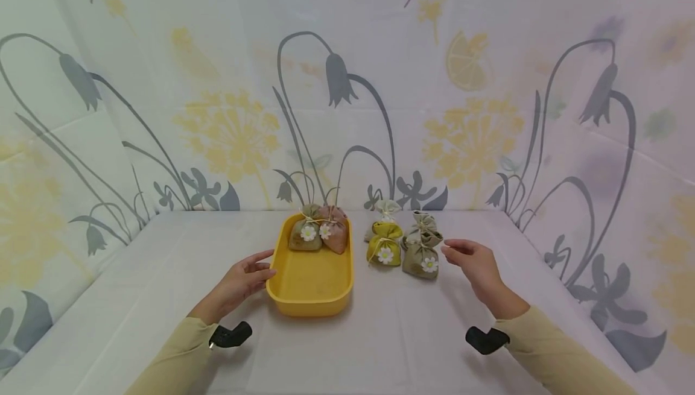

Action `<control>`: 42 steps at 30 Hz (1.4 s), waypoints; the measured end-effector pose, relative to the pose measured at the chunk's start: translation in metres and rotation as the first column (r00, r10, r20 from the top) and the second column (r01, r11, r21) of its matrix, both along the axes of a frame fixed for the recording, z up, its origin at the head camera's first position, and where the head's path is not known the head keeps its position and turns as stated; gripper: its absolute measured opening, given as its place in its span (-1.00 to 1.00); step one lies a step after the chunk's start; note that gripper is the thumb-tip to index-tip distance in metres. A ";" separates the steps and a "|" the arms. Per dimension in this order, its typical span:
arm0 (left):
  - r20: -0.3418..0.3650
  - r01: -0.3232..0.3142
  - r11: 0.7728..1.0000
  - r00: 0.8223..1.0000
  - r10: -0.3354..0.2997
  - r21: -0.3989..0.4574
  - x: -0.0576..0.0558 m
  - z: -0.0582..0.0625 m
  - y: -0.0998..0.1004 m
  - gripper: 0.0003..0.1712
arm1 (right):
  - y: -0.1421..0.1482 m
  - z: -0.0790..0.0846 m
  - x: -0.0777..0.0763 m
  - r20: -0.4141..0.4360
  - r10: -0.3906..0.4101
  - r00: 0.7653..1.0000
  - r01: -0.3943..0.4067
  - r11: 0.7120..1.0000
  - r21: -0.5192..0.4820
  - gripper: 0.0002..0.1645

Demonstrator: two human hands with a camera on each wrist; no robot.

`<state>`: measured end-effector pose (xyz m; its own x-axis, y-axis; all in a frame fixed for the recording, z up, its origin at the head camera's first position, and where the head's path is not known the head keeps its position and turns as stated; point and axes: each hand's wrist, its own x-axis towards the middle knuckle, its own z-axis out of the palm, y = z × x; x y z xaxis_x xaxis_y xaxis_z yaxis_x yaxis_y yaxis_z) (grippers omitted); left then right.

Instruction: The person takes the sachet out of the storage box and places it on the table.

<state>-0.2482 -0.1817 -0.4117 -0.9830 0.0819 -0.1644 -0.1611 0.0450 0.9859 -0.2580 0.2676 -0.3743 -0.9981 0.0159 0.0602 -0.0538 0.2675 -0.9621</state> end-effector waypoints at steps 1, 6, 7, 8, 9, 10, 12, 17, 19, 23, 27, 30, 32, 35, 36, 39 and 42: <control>-0.001 -0.002 1.000 1.000 0.002 -0.003 0.000 0.000 0.000 -0.36 | -0.002 -0.001 0.001 -0.004 0.007 1.000 -0.007 1.000 -0.003 -0.40; -0.004 -0.002 1.000 1.000 0.002 -0.004 0.000 0.000 0.000 -0.35 | -0.010 -0.005 0.002 -0.013 0.030 0.999 -0.030 1.000 0.000 -0.39; -0.003 0.000 1.000 1.000 0.000 -0.001 -0.001 0.000 0.000 -0.35 | -0.012 -0.005 0.003 -0.013 0.032 0.999 -0.032 0.999 -0.005 -0.40; -0.002 0.002 1.000 1.000 -0.002 0.002 -0.001 0.000 0.000 -0.35 | -0.015 -0.005 0.003 -0.011 0.037 0.999 -0.037 0.999 -0.007 -0.40; -0.001 0.002 1.000 1.000 -0.002 0.005 -0.001 0.000 0.000 -0.35 | -0.017 -0.005 0.003 -0.010 0.045 0.999 -0.045 0.999 -0.010 -0.39; -0.001 0.003 1.000 1.000 -0.003 0.006 -0.001 -0.001 0.000 -0.34 | -0.019 -0.006 0.003 -0.011 0.054 0.998 -0.054 0.998 -0.017 -0.39; -0.001 0.002 1.000 1.000 -0.002 0.005 -0.001 -0.001 0.000 -0.35 | -0.024 -0.005 0.002 -0.010 0.067 0.998 -0.068 0.997 -0.029 -0.38; -0.002 0.000 1.000 1.000 0.000 0.002 -0.001 0.000 0.000 -0.36 | -0.038 -0.004 0.001 -0.003 0.079 0.997 -0.079 0.995 -0.053 -0.40; 0.002 -0.001 1.000 1.000 0.001 0.005 -0.001 0.000 0.000 -0.37 | -0.045 -0.004 -0.001 0.010 0.078 0.997 -0.077 0.995 -0.057 -0.41; 0.007 -0.007 1.000 1.000 0.007 0.007 -0.001 -0.001 0.001 -0.39 | -0.061 -0.006 -0.004 0.050 0.074 0.996 -0.070 0.995 -0.066 -0.43; 0.008 -0.009 1.000 1.000 0.009 0.003 -0.001 -0.002 0.001 -0.39 | -0.076 -0.007 -0.007 0.062 0.078 0.995 -0.073 0.994 -0.081 -0.49; 0.007 -0.006 1.000 1.000 0.006 0.007 -0.001 -0.003 0.002 -0.39 | -0.084 -0.006 -0.008 0.043 0.079 0.996 -0.075 0.993 -0.096 -0.52; 0.003 -0.003 1.000 1.000 0.003 0.013 -0.001 -0.003 0.003 -0.39 | -0.089 -0.007 -0.010 0.034 0.077 0.996 -0.074 0.992 -0.101 -0.53; -0.001 0.003 1.000 1.000 -0.003 0.016 -0.001 -0.003 0.002 -0.39 | -0.096 -0.007 -0.013 0.039 0.067 0.997 -0.062 0.993 -0.105 -0.54; -0.002 0.004 1.000 1.000 -0.004 0.017 -0.002 -0.003 0.002 -0.39 | -0.099 -0.007 -0.015 0.044 0.065 0.997 -0.060 0.993 -0.101 -0.54; -0.004 0.009 1.000 1.000 -0.009 0.019 -0.002 -0.004 0.001 -0.39 | -0.107 -0.006 -0.020 0.057 0.067 0.996 -0.062 0.994 -0.094 -0.55; -0.009 0.016 1.000 1.000 -0.016 0.021 -0.002 -0.004 0.001 -0.37 | -0.117 -0.003 -0.027 0.061 0.079 0.995 -0.073 0.992 -0.099 -0.57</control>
<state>-0.2504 -0.1808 -0.4160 -0.9830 0.1009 -0.1535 -0.1515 0.0264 0.9881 -0.2847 0.1510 -0.3769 -0.9983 -0.0578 -0.0024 -0.0075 0.1708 -0.9853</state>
